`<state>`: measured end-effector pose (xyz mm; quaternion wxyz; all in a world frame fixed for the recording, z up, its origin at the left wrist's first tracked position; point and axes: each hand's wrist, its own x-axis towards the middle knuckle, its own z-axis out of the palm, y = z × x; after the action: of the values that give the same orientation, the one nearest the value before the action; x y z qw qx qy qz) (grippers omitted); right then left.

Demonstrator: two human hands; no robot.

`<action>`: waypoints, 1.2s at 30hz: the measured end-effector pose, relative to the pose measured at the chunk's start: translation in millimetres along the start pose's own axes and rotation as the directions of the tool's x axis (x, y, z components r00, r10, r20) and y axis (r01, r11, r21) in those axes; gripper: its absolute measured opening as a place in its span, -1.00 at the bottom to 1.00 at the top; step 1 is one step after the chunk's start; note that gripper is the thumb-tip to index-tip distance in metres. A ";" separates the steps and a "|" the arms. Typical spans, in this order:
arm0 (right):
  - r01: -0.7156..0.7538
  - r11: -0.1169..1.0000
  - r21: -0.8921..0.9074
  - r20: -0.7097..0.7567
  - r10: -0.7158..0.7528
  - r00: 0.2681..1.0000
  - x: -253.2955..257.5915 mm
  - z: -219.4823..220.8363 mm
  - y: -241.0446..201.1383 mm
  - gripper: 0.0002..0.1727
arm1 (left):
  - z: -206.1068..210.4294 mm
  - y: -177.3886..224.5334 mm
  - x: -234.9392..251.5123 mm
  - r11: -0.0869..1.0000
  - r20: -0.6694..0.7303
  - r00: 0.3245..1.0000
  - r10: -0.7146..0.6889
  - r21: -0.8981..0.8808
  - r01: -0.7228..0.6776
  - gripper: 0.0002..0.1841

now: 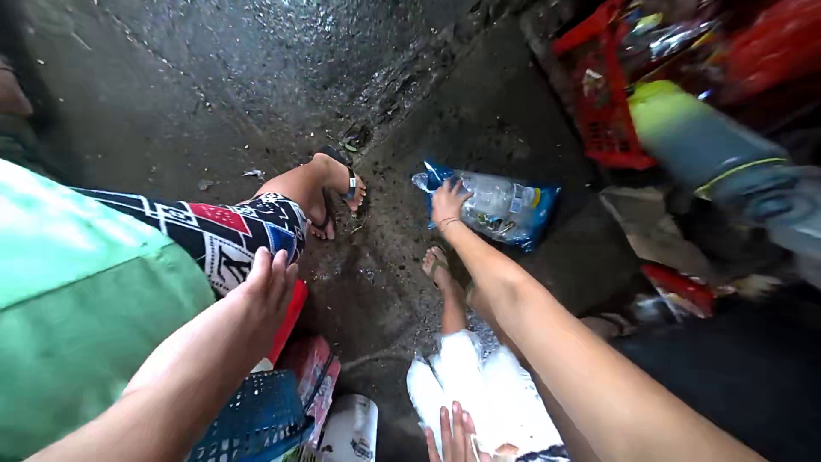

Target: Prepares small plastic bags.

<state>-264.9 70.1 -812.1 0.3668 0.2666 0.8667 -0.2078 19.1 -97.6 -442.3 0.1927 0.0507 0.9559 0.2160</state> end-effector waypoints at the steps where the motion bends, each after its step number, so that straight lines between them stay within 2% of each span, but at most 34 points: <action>1: -0.020 0.995 0.097 -0.055 0.025 0.998 -7.7 -17.7 17.3 -0.41 | -0.3 0.2 1.3 0.997 0.023 0.999 -0.040 -0.058 0.042 -0.36; 3: -0.043 0.965 0.259 -0.115 0.075 0.991 -29.4 -55.6 52.6 -0.43 | -4.1 1.3 3.6 0.978 0.057 0.993 -0.107 -0.176 0.116 -0.33; 5: -0.020 0.918 0.397 -0.158 0.089 0.983 -64.9 -94.1 79.8 -0.35 | -11.4 5.4 3.7 0.958 0.045 0.988 -0.144 -0.245 0.151 -0.35; 8: 0.000 0.835 0.551 -0.204 0.135 0.970 -154.8 -157.3 104.1 -0.19 | -36.4 16.0 1.2 0.913 0.030 0.989 -0.145 -0.380 0.146 -0.42; 11: -0.045 0.666 0.745 -0.180 0.265 0.947 -255.9 -199.9 130.4 -0.22 | -82.3 30.5 2.8 0.895 0.013 0.995 -0.095 -0.437 0.091 -0.46; 14: 0.015 0.539 0.842 -0.237 0.345 0.908 -342.2 -235.5 151.6 -0.18 | -127.6 46.7 17.6 0.952 0.034 0.997 0.073 -0.299 -0.060 -0.47; 17: -0.006 0.597 0.802 -0.240 0.331 0.913 -450.1 -297.0 137.9 -0.40 | -174.7 60.1 23.6 0.929 -0.011 0.972 0.236 -0.292 -0.229 -0.38; 19: 0.005 0.600 0.800 -0.257 0.335 0.907 -518.5 -333.3 128.5 -0.50 | -207.9 77.7 26.0 0.893 0.004 0.962 0.272 -0.373 -0.251 -0.41; 21: 0.100 0.524 0.846 -0.307 0.326 0.894 -576.3 -349.2 126.1 -0.56 | -231.3 92.4 31.3 0.853 0.005 0.958 0.287 -0.457 -0.253 -0.44; 22: 0.207 0.472 0.857 -0.376 0.299 0.877 -600.6 -351.5 127.9 -0.61 | -239.8 99.3 34.7 0.839 0.020 0.959 0.282 -0.490 -0.236 -0.45; 24: 0.397 0.424 0.814 -0.519 0.223 0.825 -642.3 -356.8 135.6 -0.69 | -248.5 111.4 42.4 0.810 0.036 0.946 0.322 -0.528 -0.256 -0.47; 28: 0.481 0.433 0.762 -0.603 0.208 0.770 -708.1 -370.1 156.1 -0.72 | -252.7 132.1 56.9 0.781 0.018 0.888 0.460 -0.484 -0.395 -0.50; 30: 0.511 0.445 0.735 -0.655 0.274 0.704 -731.0 -373.7 170.3 -0.75 | -259.9 146.1 56.4 0.804 0.053 0.864 0.500 -0.398 -0.441 -0.48; 33: 0.542 0.480 0.690 -0.724 0.454 0.520 -755.1 -371.8 197.3 -0.75 | -270.5 166.1 45.7 0.824 0.114 0.848 0.518 -0.333 -0.459 -0.48; 35: 0.545 0.464 0.698 -0.704 0.582 0.407 -754.8 -379.7 227.4 -0.72 | -269.5 174.7 39.7 0.813 0.115 0.828 0.549 -0.302 -0.498 -0.46; 36: 0.543 0.434 0.719 -0.670 0.641 0.374 -751.1 -388.3 244.9 -0.69 | -269.2 180.0 35.1 0.807 0.112 0.818 0.564 -0.284 -0.517 -0.45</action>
<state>124.0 242.2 -41.4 -0.3837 0.5137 0.6360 -0.4295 -115.8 -35.0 -152.5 0.2180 0.3184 0.8450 0.3702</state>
